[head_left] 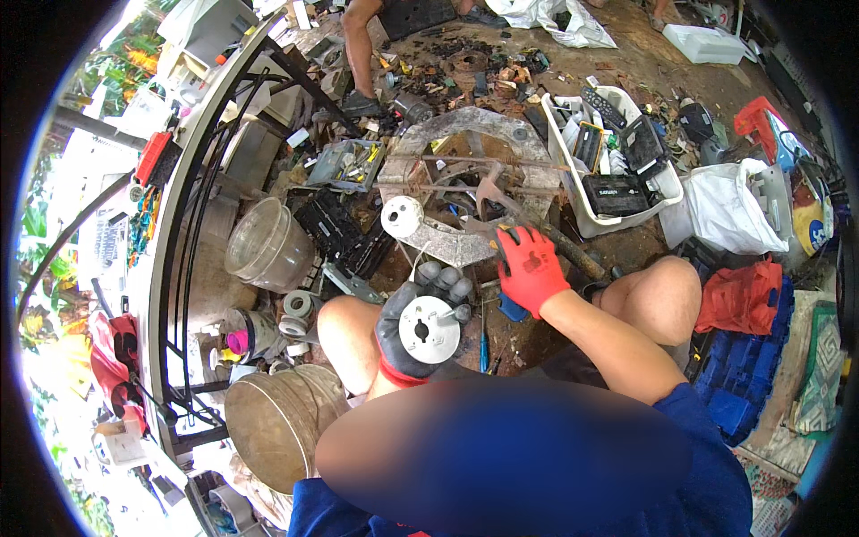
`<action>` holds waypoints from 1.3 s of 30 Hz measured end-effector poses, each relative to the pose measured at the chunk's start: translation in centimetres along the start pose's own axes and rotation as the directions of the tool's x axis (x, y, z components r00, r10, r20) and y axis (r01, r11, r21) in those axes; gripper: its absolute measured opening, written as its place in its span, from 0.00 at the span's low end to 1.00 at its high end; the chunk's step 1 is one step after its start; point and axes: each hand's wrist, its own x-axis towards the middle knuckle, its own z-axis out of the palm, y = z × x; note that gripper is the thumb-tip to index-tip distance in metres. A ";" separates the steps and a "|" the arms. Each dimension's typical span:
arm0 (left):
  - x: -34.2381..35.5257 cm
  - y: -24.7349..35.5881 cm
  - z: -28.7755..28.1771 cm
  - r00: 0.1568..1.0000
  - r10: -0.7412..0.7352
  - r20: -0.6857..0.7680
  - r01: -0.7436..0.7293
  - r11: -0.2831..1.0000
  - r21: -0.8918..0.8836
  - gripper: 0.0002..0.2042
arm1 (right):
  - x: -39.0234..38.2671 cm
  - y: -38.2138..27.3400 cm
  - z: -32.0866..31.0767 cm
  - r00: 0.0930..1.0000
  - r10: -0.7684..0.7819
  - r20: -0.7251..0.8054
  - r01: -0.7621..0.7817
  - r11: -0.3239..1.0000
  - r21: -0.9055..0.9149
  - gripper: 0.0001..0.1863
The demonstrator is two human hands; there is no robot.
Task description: The person uses a screwdriver and pliers to work on a circular metal part, then uses a hammer to strike it. The person continues to manipulate the metal part with pliers and a hammer throughout the video.
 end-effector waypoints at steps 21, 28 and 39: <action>-0.7 -3.6 -2.1 0.990 -0.093 -0.101 0.137 0.710 0.690 0.38 | -4.1 -3.5 -1.4 0.966 -0.171 0.194 -0.052 0.607 0.793 0.14; -0.8 0.0 -6.5 0.937 0.298 -0.184 -0.113 0.754 0.647 0.27 | -2.8 -3.7 -3.9 0.937 -0.172 0.305 -0.076 0.751 0.656 0.09; -0.9 4.0 -3.7 0.968 0.108 0.226 -0.053 0.970 -0.238 0.37 | 1.8 1.7 -6.0 0.969 0.067 0.238 -0.229 0.612 0.757 0.16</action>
